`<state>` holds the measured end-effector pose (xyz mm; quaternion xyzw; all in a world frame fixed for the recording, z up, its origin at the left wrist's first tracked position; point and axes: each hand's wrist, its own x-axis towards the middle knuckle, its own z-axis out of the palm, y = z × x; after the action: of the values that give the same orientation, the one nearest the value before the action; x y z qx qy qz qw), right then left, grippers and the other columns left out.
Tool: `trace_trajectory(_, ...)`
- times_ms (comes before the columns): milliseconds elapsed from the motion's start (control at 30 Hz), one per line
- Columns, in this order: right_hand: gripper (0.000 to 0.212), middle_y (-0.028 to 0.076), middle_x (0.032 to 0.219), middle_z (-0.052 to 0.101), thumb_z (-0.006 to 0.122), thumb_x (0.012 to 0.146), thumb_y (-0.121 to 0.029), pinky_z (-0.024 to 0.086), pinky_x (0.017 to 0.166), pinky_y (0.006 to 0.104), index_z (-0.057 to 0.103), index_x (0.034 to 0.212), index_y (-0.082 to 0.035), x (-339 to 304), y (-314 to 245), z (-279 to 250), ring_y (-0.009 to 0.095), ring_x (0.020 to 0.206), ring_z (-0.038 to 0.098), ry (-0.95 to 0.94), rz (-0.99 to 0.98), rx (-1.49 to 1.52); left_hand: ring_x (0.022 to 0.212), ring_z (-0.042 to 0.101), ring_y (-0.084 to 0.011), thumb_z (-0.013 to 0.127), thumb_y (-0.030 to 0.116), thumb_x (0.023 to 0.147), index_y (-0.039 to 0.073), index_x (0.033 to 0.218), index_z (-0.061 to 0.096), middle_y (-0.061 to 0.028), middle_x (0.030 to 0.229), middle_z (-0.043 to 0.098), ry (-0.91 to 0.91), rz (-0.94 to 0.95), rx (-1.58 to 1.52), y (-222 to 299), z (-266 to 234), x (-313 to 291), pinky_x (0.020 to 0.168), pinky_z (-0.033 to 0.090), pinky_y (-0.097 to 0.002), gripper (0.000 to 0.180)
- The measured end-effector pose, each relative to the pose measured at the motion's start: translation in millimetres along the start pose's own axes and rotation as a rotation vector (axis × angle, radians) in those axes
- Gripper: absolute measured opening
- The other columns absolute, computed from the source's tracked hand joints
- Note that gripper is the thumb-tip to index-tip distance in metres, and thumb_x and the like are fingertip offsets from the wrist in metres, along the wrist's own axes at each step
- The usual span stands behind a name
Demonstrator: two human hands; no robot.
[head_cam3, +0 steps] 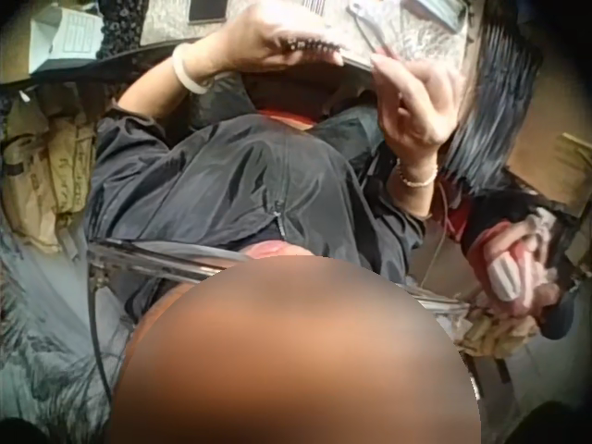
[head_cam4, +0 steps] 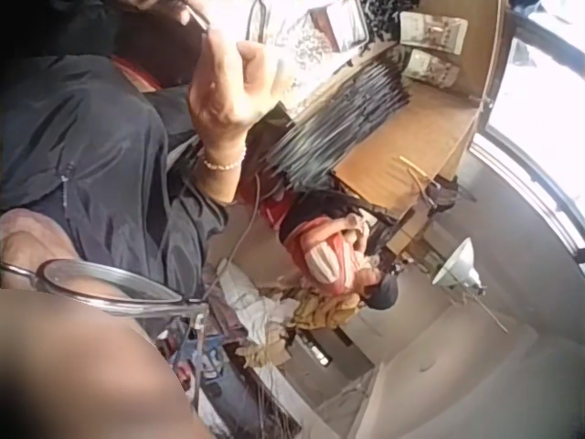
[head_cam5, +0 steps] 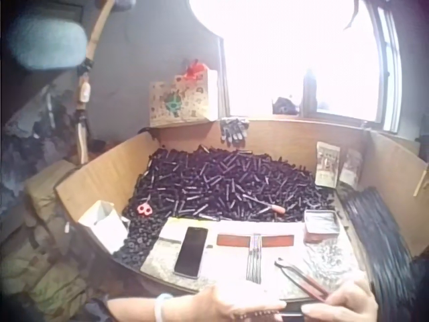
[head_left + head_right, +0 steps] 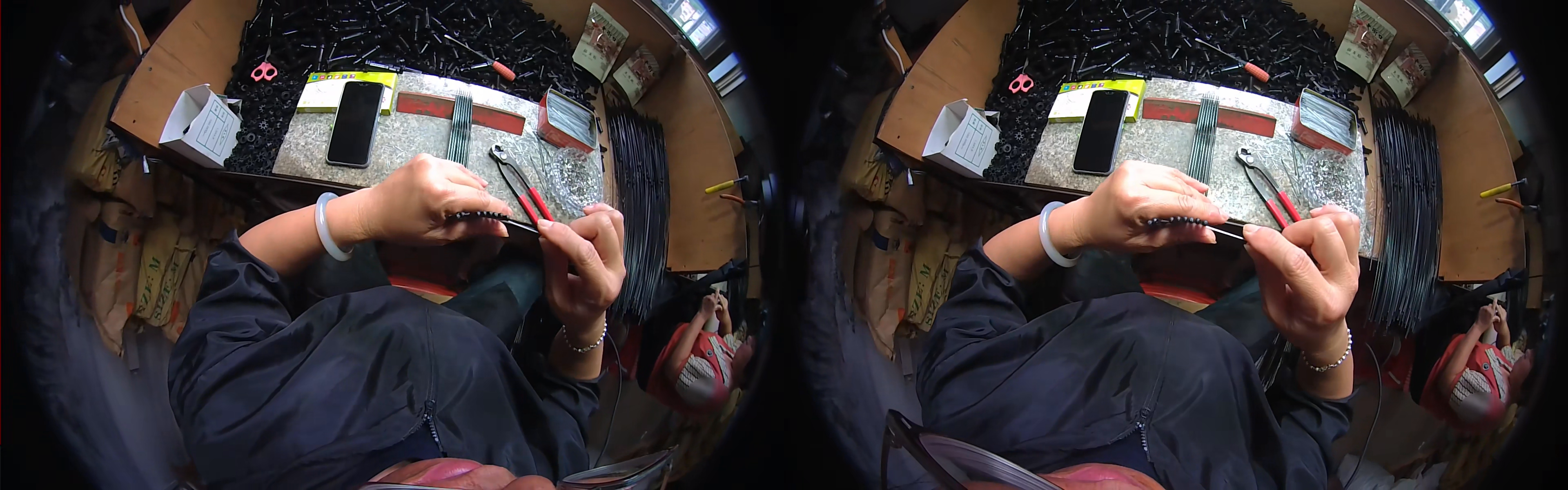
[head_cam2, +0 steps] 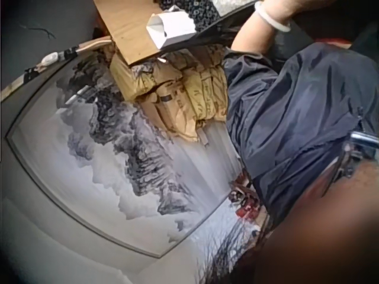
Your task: Assembling and bundling black wires into connectors at a manufacturing workstation.
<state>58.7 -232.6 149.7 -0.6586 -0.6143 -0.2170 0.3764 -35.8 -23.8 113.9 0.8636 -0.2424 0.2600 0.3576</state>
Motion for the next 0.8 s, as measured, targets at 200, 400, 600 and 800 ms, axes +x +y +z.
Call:
trace_trajectory(200,0.024,0.002,0.065,0.046,0.069,0.069,0.006,0.042,0.074,0.036,0.066,0.091,-0.005,-2.3,-3.5,1.8,0.018,0.061,0.043,0.013,0.032,-0.012,0.074,0.068,-0.0259,0.076,0.014,0.073,0.005,0.095,0.07,-0.0103,0.08,0.068,0.008,0.017,0.014,2.2,0.2,-0.3,0.077,0.055,-0.0362,0.024)
trace_trajectory(400,0.025,0.001,0.067,0.047,0.073,0.066,0.0,0.038,0.062,0.0326,0.067,0.089,-0.007,-3.3,-1.5,4.9,0.019,0.064,0.043,0.007,0.019,0.041,0.074,0.068,-0.0255,0.075,0.016,0.074,0.006,0.094,0.07,-0.0101,0.079,0.068,0.013,0.03,0.035,0.1,3.1,-2.3,0.077,0.055,-0.0367,0.023)
trace_trajectory(600,0.024,0.002,0.066,0.048,0.072,0.067,0.002,0.036,0.06,0.0306,0.067,0.089,-0.006,1.4,-1.6,9.0,0.019,0.062,0.044,-0.009,-0.008,0.061,0.074,0.068,-0.0251,0.075,0.021,0.075,0.007,0.093,0.071,-0.0094,0.079,0.069,0.0,0.067,0.081,-2.8,1.5,-3.0,0.076,0.056,-0.0367,0.023)
trace_trajectory(800,0.023,0.002,0.066,0.049,0.072,0.066,0.004,0.036,0.058,0.029,0.068,0.087,-0.007,3.8,1.0,9.8,0.018,0.061,0.043,-0.065,0.132,0.256,0.073,0.067,-0.0255,0.075,0.024,0.075,0.008,0.093,0.071,-0.0094,0.078,0.068,0.013,0.071,0.083,-3.8,2.2,-3.1,0.075,0.056,-0.0368,0.024)
